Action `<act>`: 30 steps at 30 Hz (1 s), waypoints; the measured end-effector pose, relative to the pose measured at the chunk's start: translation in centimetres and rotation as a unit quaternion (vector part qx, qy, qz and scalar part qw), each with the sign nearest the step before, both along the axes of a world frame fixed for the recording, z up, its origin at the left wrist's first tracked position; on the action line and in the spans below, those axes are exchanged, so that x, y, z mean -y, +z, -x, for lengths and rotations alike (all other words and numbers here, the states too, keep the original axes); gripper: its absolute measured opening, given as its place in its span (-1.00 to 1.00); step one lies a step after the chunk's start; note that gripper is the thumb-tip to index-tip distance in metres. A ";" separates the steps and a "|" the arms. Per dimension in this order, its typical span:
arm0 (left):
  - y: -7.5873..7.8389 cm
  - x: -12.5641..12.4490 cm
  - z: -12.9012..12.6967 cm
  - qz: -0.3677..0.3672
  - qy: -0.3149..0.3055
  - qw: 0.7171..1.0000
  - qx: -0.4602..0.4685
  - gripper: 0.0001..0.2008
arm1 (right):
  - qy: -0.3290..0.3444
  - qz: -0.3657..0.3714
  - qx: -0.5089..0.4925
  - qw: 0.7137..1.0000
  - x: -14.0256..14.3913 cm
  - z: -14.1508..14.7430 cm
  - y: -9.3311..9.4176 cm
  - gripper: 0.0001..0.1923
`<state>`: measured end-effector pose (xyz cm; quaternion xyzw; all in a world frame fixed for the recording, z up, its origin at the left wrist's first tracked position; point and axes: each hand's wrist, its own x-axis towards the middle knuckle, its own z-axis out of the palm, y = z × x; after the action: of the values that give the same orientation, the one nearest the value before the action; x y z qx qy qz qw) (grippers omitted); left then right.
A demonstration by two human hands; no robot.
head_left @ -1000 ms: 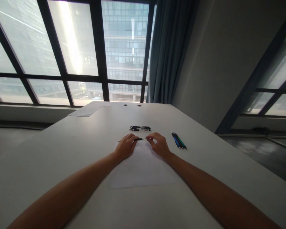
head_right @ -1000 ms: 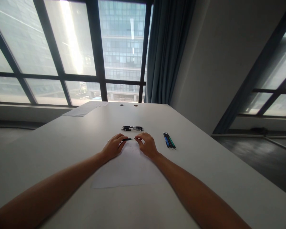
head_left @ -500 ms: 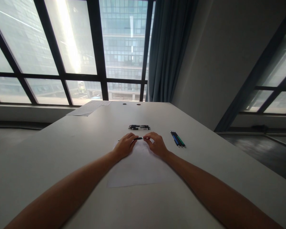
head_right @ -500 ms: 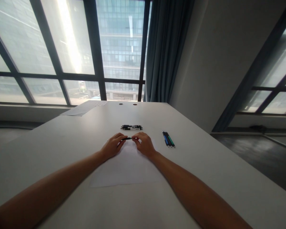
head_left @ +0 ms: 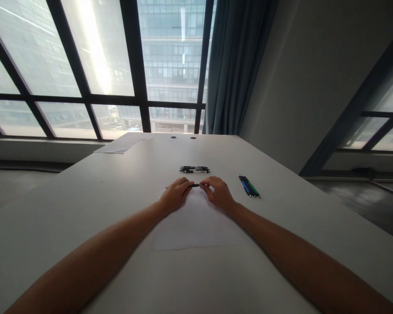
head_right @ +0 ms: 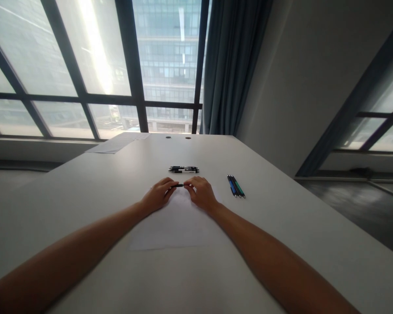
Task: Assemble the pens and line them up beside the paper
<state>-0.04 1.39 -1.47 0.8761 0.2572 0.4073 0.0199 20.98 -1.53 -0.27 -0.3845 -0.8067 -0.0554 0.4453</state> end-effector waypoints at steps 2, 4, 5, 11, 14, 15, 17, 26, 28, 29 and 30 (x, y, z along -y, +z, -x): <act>0.0 0.1 0.0 -0.006 0.000 1.000 0.002 -0.75 | -0.011 0.004 0.013 1.000 0.0 0.0 0.0 -0.79; 0.1 0.2 0.0 -0.010 -0.001 1.000 0.002 -0.76 | -0.027 0.013 0.037 0.999 -0.1 -0.1 0.0 -0.72; 0.1 0.2 0.0 -0.012 -0.002 1.000 0.000 -0.76 | -0.037 0.019 0.051 0.998 -0.1 -0.1 -0.1 -0.67; 0.3 0.4 -0.1 -0.024 -0.013 1.000 -0.006 -0.75 | -0.045 0.045 0.050 0.997 0.1 0.0 0.0 -0.65; 0.4 0.4 -0.1 -0.024 -0.011 1.000 -0.004 -0.76 | -0.026 0.039 0.034 0.998 0.4 0.1 0.2 -0.72; 0.3 0.4 -0.1 -0.024 -0.010 1.000 -0.004 -0.76 | -0.024 0.040 0.039 0.998 0.4 0.1 0.2 -0.74; 0.3 0.4 -0.1 -0.023 -0.006 1.000 -0.006 -0.76 | -0.022 0.047 0.061 0.997 0.4 0.0 0.2 -0.74; 0.1 0.2 -0.1 -0.015 -0.001 1.000 -0.014 -0.76 | -0.023 0.052 0.080 0.995 -0.1 -0.5 0.0 -0.64; 0.1 0.2 -0.1 -0.012 -0.001 1.000 -0.015 -0.75 | -0.031 0.052 0.076 0.995 -0.1 -0.6 0.0 -0.63; 0.0 0.2 -0.1 -0.011 -0.001 1.000 -0.015 -0.75 | -0.030 0.049 0.072 0.996 -0.1 -0.6 0.0 -0.64; 0.1 0.2 -0.1 -0.009 -0.001 1.000 -0.015 -0.75 | -0.027 0.048 0.071 0.996 -0.1 -0.7 0.0 -0.63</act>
<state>0.10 1.20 -1.41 0.8825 0.2532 0.3962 0.0080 21.64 -1.41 -0.27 -0.4218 -0.8276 -0.0561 0.3660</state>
